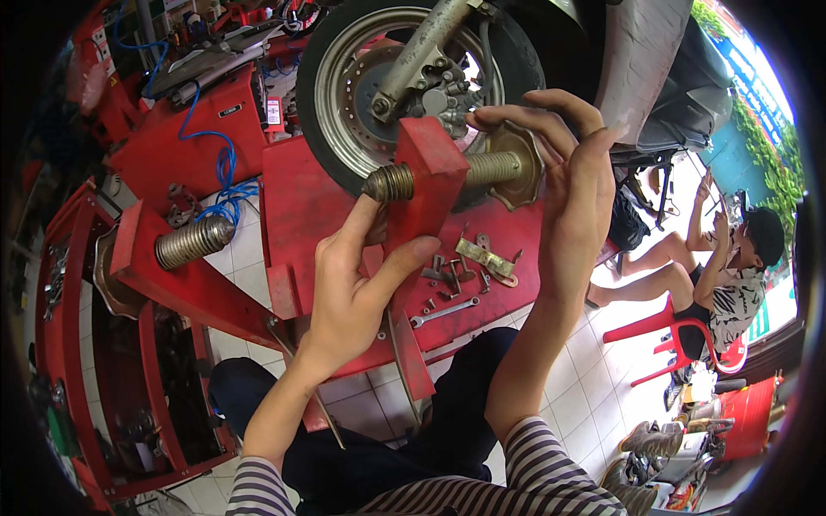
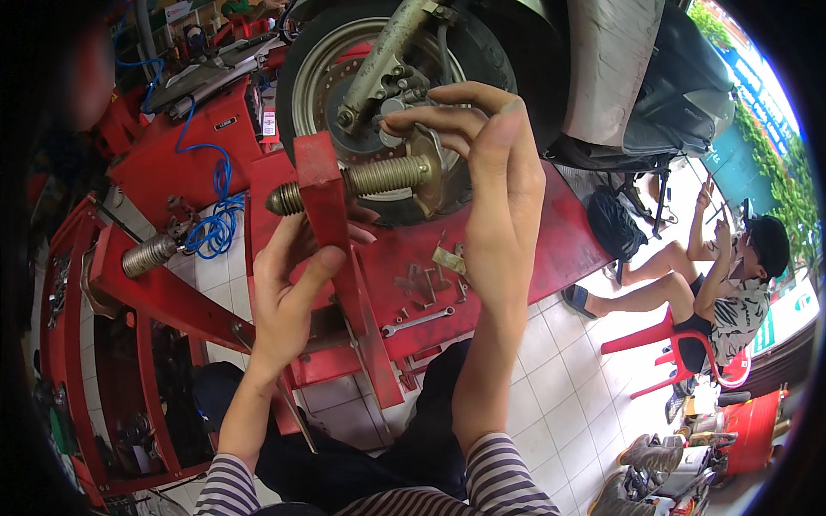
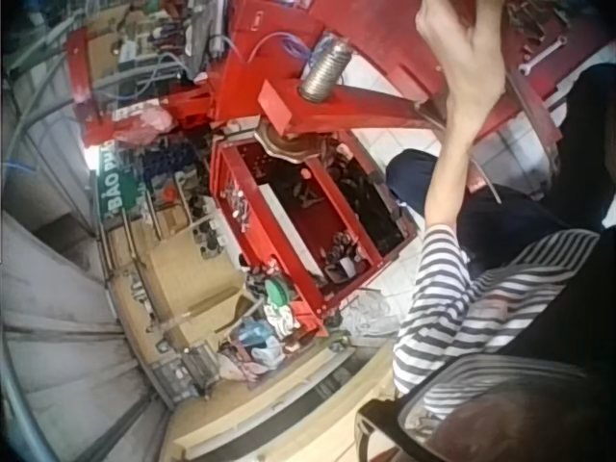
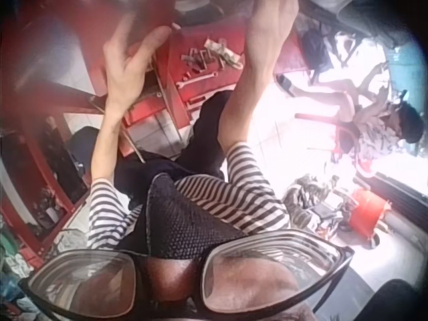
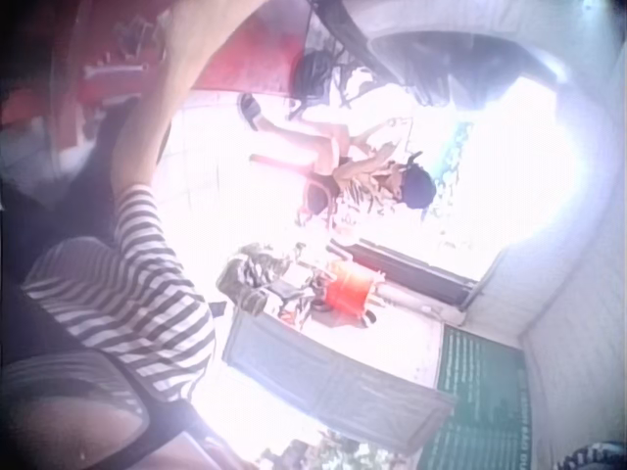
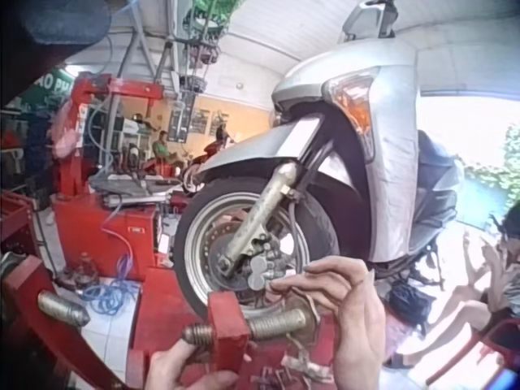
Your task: The person removes a bolt and nut from a red metal frame using a wrench and by hand, wipes a metal component with a cloth, and then aligns and reinstalls the bolt and nut onto the frame.
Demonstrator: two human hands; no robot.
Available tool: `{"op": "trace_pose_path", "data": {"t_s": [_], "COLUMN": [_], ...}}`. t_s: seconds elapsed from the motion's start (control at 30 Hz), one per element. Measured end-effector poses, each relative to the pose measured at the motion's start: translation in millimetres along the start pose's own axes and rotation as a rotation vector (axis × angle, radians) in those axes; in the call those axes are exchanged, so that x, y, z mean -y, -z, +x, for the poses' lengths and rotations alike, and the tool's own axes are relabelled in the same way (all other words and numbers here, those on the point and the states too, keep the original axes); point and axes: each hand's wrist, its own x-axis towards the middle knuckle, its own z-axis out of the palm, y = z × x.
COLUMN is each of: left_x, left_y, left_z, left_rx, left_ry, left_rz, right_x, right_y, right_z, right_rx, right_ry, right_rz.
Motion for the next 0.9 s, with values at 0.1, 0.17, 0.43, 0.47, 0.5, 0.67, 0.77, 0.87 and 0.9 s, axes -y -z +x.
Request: {"op": "trace_pose_path", "data": {"t_s": [0.1,0.17,0.43,0.47,0.5,0.67,0.77,0.87,0.9], "left_x": [0.6,-0.2,1.3,1.7,2.0,-0.1,0.2,4.6,4.3], "left_y": [0.1,0.5,0.8,0.7,0.9,1.8,2.0,1.8,1.7], "left_z": [0.2,0.0,0.3,0.4,0.7,0.3,1.5,1.3,1.6], "left_rx": [-0.004,-0.006,0.000,0.000,0.003,0.003,0.028,0.015,0.015], "left_ry": [-0.003,0.001,0.002,0.000,-0.002,0.015,-0.009,-0.029,-0.031], "left_rz": [-0.003,0.005,-0.013,-0.017,-0.018,-0.019,-0.023,-0.024,-0.018], "right_x": [-0.5,-0.9,-2.2,-2.6,-3.4,-3.5,-3.9,-1.7,-2.2], "right_y": [-1.4,-1.5,0.1,0.5,0.7,2.2,4.1,0.8,0.8], "right_z": [-0.4,-0.2,1.8,2.0,2.1,2.6,1.9,1.5,1.8], "right_rx": [0.000,-0.001,0.008,0.004,0.000,-0.002,-0.002,-0.010,-0.003], "right_ry": [-0.004,-0.001,0.015,0.016,0.017,0.001,-0.003,-0.035,-0.024], "right_rz": [-0.002,-0.003,-0.046,-0.043,-0.039,-0.034,-0.055,-0.057,-0.074]}}
